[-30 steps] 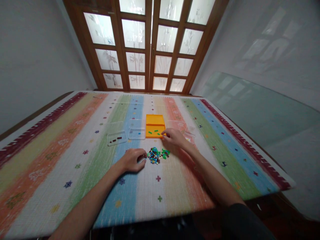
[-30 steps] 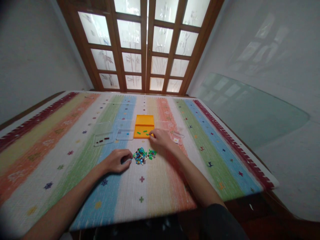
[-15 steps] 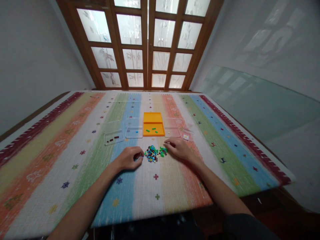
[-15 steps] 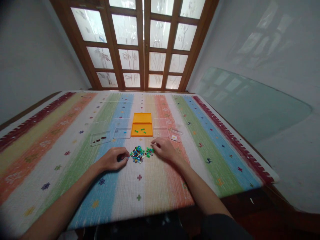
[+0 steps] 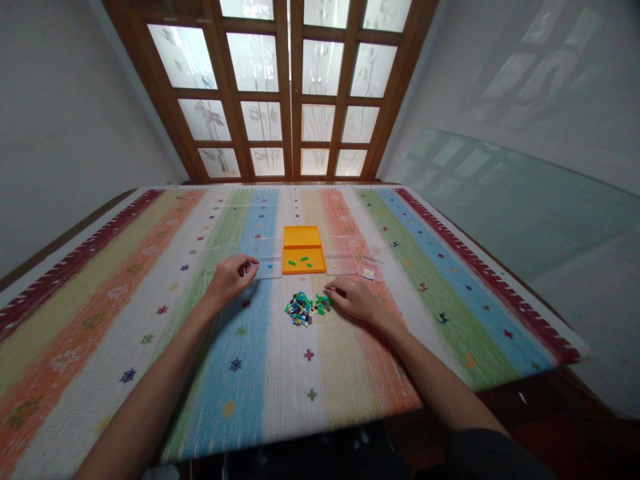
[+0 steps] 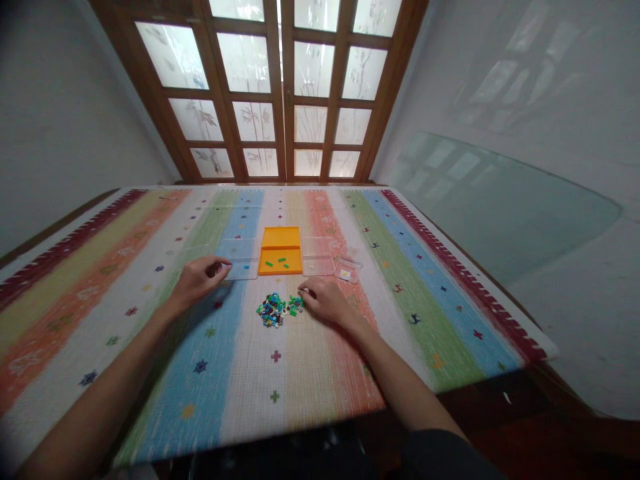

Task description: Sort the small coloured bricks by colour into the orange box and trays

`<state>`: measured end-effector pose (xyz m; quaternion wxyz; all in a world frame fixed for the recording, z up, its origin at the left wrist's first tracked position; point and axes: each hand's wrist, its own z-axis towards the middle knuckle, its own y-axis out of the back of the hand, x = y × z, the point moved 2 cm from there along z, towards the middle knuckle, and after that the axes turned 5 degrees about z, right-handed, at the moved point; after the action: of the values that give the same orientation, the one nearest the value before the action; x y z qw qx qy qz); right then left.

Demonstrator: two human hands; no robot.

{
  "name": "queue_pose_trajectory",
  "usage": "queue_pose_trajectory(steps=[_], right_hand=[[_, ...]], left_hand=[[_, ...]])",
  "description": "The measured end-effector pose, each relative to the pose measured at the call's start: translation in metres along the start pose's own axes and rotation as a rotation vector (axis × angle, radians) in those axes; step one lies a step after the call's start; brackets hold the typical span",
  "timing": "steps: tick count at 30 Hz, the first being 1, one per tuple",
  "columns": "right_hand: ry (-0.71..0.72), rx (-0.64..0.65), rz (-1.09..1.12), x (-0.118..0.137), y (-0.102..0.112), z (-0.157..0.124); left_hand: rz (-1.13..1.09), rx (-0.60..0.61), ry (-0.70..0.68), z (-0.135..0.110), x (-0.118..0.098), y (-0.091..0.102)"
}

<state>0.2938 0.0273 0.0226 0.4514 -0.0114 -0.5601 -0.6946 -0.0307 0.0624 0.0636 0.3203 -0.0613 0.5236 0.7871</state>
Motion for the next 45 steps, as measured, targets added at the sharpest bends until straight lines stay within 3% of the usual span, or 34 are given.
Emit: queue_pose_trajectory(steps=[10, 16, 21, 30, 40, 45], right_hand=[[-0.005, -0.004, -0.005, -0.004, -0.002, -0.002], [-0.018, 0.007, -0.013, -0.001, 0.001, -0.001], [0.005, 0.013, -0.008, 0.000, -0.001, -0.001], [0.006, 0.018, -0.001, 0.003, -0.005, -0.001], [-0.011, 0.046, -0.027, 0.006, -0.004, -0.001], [-0.012, 0.051, -0.020, 0.007, -0.004, -0.002]], left_hand=[[0.116, 0.157, 0.067, 0.023, 0.008, -0.023], [0.128, 0.100, 0.108, 0.017, 0.007, -0.011], [0.000, 0.227, 0.014, -0.005, -0.013, -0.007], [-0.050, 0.525, -0.088, -0.033, -0.065, -0.036], [0.062, 0.471, -0.173, -0.021, -0.078, -0.060], [0.061, 0.457, -0.178, -0.020, -0.078, -0.061]])
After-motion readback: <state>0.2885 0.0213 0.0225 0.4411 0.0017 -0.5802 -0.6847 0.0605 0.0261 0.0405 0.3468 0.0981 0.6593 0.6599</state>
